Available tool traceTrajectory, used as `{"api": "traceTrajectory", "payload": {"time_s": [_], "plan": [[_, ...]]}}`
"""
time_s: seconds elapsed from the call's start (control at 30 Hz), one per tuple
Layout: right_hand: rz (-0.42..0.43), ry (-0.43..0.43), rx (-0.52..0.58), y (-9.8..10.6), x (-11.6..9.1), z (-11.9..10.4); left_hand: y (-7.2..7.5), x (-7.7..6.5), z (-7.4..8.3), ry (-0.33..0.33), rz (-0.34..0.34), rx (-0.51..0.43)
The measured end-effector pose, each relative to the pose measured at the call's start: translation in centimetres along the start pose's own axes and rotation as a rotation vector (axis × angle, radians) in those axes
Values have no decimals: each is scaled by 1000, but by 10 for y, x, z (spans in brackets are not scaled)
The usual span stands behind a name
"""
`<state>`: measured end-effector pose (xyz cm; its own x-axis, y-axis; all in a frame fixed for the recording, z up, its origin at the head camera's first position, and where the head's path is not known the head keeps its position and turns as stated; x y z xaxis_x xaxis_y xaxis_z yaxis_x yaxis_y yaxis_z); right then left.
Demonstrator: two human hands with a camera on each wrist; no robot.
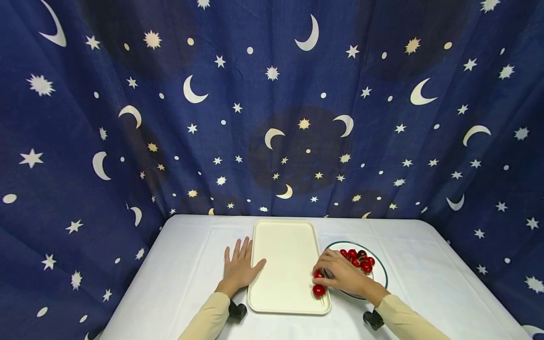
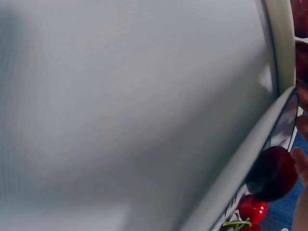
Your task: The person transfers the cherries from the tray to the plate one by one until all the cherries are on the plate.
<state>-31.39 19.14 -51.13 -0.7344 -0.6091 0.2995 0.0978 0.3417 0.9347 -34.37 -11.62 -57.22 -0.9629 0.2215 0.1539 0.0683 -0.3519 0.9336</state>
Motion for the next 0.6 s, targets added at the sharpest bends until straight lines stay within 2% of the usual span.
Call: {"api": "traceTrajectory", "payload": {"time_s": [0.23, 0.43, 0.6], "plan": [[38, 3, 13, 2, 2, 0, -4, 1, -3, 5, -14, -2], [84, 18, 24, 5, 7, 0, -3, 1, -2, -7, 0, -11], [92, -15, 27, 6, 9, 2, -1, 0, 0, -5, 0, -12]]}}
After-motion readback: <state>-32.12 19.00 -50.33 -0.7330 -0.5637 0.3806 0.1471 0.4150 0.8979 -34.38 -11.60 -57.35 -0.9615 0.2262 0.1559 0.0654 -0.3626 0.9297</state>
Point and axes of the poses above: each hand's wrist, its own x-axis towards the middle knuckle, its own y-axis out of the back of the hand, z = x × y, the point moved 4 cm from there along x, towards the middle knuckle, and after that the axes turned 7 degrees about -y, right-handed, at the moved point
